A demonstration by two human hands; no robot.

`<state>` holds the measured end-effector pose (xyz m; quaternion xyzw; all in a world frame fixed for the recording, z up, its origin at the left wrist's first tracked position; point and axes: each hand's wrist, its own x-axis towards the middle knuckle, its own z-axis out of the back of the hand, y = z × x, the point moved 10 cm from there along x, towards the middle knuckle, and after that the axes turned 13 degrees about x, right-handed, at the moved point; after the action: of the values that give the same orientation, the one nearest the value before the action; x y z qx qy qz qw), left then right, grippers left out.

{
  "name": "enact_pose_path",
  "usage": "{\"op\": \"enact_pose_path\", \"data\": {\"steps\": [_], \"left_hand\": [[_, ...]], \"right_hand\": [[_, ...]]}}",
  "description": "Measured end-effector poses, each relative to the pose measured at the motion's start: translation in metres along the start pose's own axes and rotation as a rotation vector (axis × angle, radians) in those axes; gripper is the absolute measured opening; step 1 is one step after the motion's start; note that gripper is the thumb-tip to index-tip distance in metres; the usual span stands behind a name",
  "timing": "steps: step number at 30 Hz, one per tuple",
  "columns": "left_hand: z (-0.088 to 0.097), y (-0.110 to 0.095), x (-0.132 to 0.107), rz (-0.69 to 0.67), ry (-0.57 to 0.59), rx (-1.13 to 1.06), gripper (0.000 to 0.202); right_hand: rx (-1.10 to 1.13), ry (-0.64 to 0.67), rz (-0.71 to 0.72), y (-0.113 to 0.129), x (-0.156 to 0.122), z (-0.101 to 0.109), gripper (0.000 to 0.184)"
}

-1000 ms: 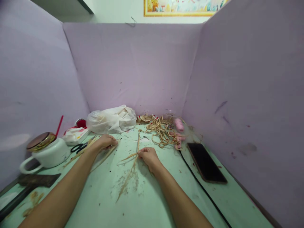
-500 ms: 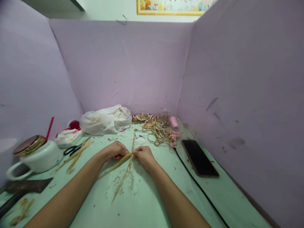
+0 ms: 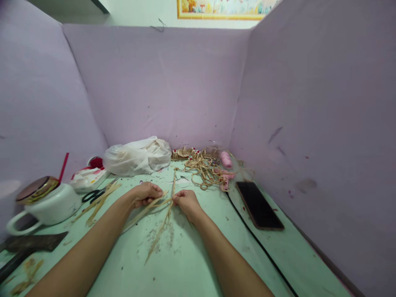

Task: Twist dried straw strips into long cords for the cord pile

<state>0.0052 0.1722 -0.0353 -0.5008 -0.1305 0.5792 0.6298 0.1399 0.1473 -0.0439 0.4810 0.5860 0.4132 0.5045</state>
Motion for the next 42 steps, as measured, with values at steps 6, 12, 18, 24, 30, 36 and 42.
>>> {"op": "enact_pose_path", "data": {"steps": [6, 12, 18, 24, 30, 36, 42], "left_hand": [[-0.016, -0.015, -0.006, -0.030, 0.053, 0.073, 0.032], [-0.013, -0.007, -0.002, 0.020, -0.033, 0.153, 0.019], [-0.011, -0.013, -0.005, -0.012, -0.066, 0.154, 0.011], [-0.017, -0.009, -0.002, -0.004, -0.014, 0.159, 0.019], [-0.015, -0.011, 0.000, -0.009, -0.069, 0.170, 0.015], [-0.023, -0.003, -0.001, 0.176, -0.088, 0.087, 0.008], [-0.041, -0.013, -0.006, 0.175, -0.010, -0.123, 0.004]], "right_hand": [[0.010, -0.003, 0.028, 0.000, 0.003, 0.001, 0.007], [0.013, 0.013, 0.013, 0.002, 0.000, -0.001, 0.009], [0.010, 0.011, 0.010, 0.002, -0.001, 0.000, 0.011], [0.028, 0.020, 0.022, 0.000, 0.002, -0.001, 0.010], [0.000, 0.016, 0.024, 0.000, 0.002, 0.000, 0.010], [-0.016, 0.026, 0.009, 0.000, 0.001, -0.001, 0.009], [0.099, 0.000, -0.053, 0.000, -0.002, 0.001, 0.006]]}}
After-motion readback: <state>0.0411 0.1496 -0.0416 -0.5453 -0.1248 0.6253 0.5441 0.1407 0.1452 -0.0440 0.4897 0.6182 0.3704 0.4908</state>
